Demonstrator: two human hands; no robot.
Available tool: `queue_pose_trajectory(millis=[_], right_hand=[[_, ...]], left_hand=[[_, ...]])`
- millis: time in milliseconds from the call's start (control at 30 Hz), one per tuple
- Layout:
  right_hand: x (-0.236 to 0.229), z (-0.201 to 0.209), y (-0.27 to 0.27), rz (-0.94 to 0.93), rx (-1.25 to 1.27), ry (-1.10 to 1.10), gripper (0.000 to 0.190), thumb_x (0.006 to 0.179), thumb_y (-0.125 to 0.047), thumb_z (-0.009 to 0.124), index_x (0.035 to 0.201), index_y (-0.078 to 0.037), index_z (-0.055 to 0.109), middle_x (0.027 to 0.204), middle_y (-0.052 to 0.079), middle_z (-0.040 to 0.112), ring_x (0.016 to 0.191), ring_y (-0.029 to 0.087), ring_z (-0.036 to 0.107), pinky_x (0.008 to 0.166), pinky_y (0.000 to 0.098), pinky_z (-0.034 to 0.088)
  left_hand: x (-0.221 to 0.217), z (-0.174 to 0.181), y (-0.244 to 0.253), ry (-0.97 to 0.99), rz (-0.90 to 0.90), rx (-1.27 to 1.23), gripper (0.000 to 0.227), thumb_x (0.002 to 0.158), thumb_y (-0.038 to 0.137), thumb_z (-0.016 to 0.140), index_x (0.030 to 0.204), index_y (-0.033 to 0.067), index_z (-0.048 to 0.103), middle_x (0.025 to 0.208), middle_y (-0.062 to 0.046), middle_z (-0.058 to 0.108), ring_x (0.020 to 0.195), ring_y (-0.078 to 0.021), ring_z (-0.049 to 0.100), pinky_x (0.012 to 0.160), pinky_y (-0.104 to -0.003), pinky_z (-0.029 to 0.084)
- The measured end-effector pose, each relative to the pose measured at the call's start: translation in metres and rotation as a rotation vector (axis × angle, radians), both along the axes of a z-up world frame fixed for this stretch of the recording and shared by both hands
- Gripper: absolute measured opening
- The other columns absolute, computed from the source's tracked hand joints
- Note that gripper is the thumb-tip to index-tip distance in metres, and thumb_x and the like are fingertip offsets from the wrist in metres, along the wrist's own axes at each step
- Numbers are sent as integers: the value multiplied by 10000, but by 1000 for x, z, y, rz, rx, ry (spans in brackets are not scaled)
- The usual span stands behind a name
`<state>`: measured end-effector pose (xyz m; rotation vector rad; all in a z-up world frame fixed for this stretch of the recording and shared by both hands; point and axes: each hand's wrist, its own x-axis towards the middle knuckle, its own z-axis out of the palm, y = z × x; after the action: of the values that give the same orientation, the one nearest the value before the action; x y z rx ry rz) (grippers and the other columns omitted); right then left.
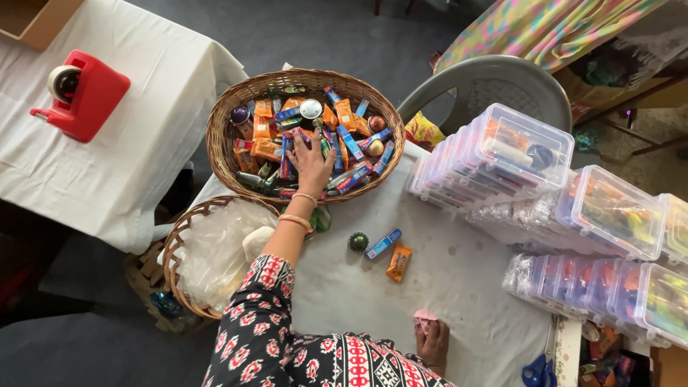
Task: Packing small retail items from a basket and table into individual plastic containers and then into cardboard boxes.
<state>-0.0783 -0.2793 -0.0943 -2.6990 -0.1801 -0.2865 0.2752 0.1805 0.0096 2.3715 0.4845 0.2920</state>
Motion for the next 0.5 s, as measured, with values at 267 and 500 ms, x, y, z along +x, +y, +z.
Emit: queue_pose_trajectory(millis=[267,500], right_hand=[[-3,-7,-5,-5,4,30,371,829,-220,670,1106,-12,537,1139,231,537,1049,425,540,901,510,479],[-2,3,1,-30,16,66,406,820,-212,682,1147,-10,550,1146,216,541,1055,410,538,901,498,478]], left_hand=[[-13,26,60,74,-57,136,440,1009,364,613,1407,186,551,1500,-125,511,1440,-334,446,1212,-499,380],[-8,20,117,206,-251,396,558,975,424,618,1495,317,449,1257,-136,642,1266,-405,521,1035,-640,380]])
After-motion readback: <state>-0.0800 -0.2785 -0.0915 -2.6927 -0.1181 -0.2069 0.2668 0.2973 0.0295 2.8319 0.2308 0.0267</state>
